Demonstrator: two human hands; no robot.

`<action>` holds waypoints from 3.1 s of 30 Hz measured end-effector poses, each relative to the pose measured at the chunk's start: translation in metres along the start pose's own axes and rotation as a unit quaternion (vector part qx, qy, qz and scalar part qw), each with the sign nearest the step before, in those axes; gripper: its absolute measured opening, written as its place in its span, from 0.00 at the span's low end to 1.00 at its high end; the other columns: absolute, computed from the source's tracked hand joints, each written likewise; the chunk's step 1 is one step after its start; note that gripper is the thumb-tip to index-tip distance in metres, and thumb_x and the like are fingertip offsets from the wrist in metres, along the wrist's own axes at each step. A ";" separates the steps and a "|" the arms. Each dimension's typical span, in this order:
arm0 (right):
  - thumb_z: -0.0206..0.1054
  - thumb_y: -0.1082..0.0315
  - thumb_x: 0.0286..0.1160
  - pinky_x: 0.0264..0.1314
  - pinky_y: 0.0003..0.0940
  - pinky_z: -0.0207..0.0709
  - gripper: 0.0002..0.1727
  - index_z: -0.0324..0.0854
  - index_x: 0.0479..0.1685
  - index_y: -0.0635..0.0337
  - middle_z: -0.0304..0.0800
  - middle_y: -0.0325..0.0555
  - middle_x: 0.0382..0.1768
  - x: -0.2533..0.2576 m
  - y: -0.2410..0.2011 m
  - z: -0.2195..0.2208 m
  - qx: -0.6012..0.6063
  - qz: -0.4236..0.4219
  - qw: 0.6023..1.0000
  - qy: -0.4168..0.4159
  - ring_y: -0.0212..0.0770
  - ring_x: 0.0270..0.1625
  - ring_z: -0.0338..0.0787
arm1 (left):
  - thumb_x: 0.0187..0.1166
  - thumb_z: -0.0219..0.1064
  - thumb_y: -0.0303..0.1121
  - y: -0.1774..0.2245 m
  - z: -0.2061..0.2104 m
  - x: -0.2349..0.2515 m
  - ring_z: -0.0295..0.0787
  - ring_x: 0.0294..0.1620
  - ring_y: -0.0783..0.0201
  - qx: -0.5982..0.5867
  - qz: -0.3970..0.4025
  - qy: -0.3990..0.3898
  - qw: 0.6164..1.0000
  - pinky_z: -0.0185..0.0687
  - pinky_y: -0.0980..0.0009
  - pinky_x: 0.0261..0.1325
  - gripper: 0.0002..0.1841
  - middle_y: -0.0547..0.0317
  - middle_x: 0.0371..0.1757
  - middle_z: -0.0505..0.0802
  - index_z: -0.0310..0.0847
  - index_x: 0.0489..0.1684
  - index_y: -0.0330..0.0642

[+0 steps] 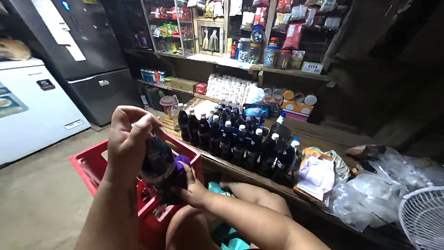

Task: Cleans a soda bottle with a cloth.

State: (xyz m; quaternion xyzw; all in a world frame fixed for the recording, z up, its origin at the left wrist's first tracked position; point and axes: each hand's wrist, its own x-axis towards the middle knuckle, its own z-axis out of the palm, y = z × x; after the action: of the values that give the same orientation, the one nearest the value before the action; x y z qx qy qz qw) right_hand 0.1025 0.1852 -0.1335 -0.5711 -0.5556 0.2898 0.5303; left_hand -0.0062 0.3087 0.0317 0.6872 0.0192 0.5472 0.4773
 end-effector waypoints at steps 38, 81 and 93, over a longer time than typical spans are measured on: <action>0.56 0.49 0.84 0.83 0.46 0.68 0.36 0.60 0.87 0.59 0.70 0.60 0.80 0.054 -0.070 -0.011 0.027 -0.178 0.976 0.120 0.43 0.80 0.73 | 0.93 0.46 0.45 -0.005 -0.008 -0.004 0.91 0.55 0.70 -0.055 0.007 -0.064 0.996 0.87 0.70 0.61 0.14 0.69 0.51 0.93 0.78 0.53 0.55; 0.66 0.56 0.78 0.79 0.50 0.74 0.38 0.60 0.88 0.54 0.70 0.57 0.81 0.047 -0.070 -0.003 -0.077 -0.273 0.944 0.168 0.46 0.80 0.75 | 0.94 0.44 0.42 -0.003 -0.007 -0.010 0.86 0.62 0.69 -0.058 0.024 -0.075 0.995 0.82 0.67 0.68 0.15 0.66 0.58 0.91 0.78 0.54 0.51; 0.73 0.65 0.72 0.89 0.43 0.62 0.48 0.48 0.85 0.82 0.62 0.78 0.82 -0.001 0.002 0.021 -0.101 -0.137 0.977 0.132 0.55 0.85 0.69 | 0.93 0.47 0.43 -0.003 -0.007 -0.013 0.86 0.54 0.78 -0.024 -0.001 -0.045 0.999 0.82 0.78 0.58 0.13 0.73 0.54 0.89 0.77 0.59 0.55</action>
State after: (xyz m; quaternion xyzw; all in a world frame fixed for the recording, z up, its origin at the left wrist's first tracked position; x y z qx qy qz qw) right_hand 0.0837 0.1905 -0.1413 -0.5736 -0.5795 0.0789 0.5736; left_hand -0.0155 0.3073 0.0195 0.6996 -0.0150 0.5154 0.4947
